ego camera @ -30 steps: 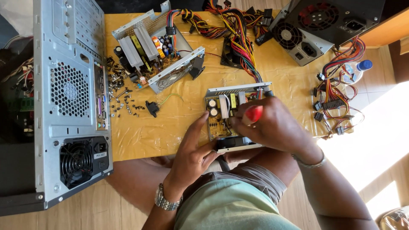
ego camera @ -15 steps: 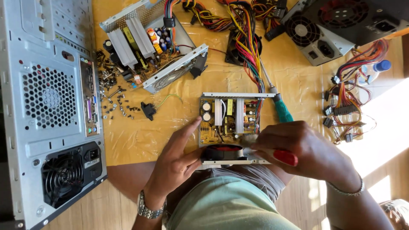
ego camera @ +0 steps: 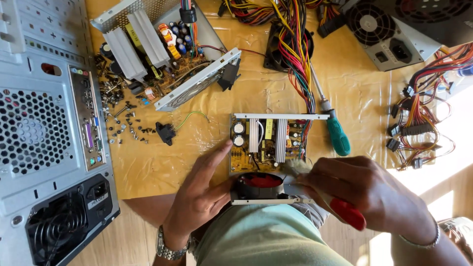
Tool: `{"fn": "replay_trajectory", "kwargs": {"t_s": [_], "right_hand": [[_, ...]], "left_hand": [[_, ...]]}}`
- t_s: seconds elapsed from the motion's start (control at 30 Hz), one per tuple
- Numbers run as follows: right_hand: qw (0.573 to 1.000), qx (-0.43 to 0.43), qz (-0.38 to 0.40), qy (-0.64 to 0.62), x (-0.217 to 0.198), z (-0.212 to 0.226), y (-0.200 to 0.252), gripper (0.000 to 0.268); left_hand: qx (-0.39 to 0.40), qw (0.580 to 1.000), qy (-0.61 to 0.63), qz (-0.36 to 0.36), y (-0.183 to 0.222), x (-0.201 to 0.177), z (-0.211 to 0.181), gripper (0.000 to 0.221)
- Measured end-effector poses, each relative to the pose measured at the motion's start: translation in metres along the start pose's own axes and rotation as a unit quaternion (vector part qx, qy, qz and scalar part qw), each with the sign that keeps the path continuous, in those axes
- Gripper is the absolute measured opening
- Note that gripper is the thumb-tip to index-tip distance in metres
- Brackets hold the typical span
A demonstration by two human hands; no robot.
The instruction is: Disassembling a computer power supply unit and cleaning the internal components with a brush.
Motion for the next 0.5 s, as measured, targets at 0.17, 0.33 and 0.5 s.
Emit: {"fn": "replay_trajectory", "kwargs": {"t_s": [0.17, 0.33, 0.5], "right_hand": [[0.999, -0.023, -0.027, -0.020, 0.000, -0.005, -0.001, 0.021], [0.998, -0.010, -0.062, 0.022, -0.009, -0.008, -0.007, 0.021], [0.993, -0.026, -0.094, 0.068, -0.010, -0.011, 0.002, 0.021]], "left_hand": [[-0.002, 1.000, 0.020, 0.008, 0.000, 0.001, 0.003, 0.012], [0.001, 1.000, 0.012, 0.014, -0.003, -0.001, 0.000, 0.010], [-0.006, 1.000, 0.009, 0.006, -0.002, -0.001, 0.002, 0.012]]}}
Point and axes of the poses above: each hand's wrist, its own y-axis away from the middle knuckle, its own x-axis out of the palm, z = x × y, the point moved 6 cm from there along -y, towards the middle knuckle, and after that the axes turned 14 degrees about -x, right-handed, at the moved point
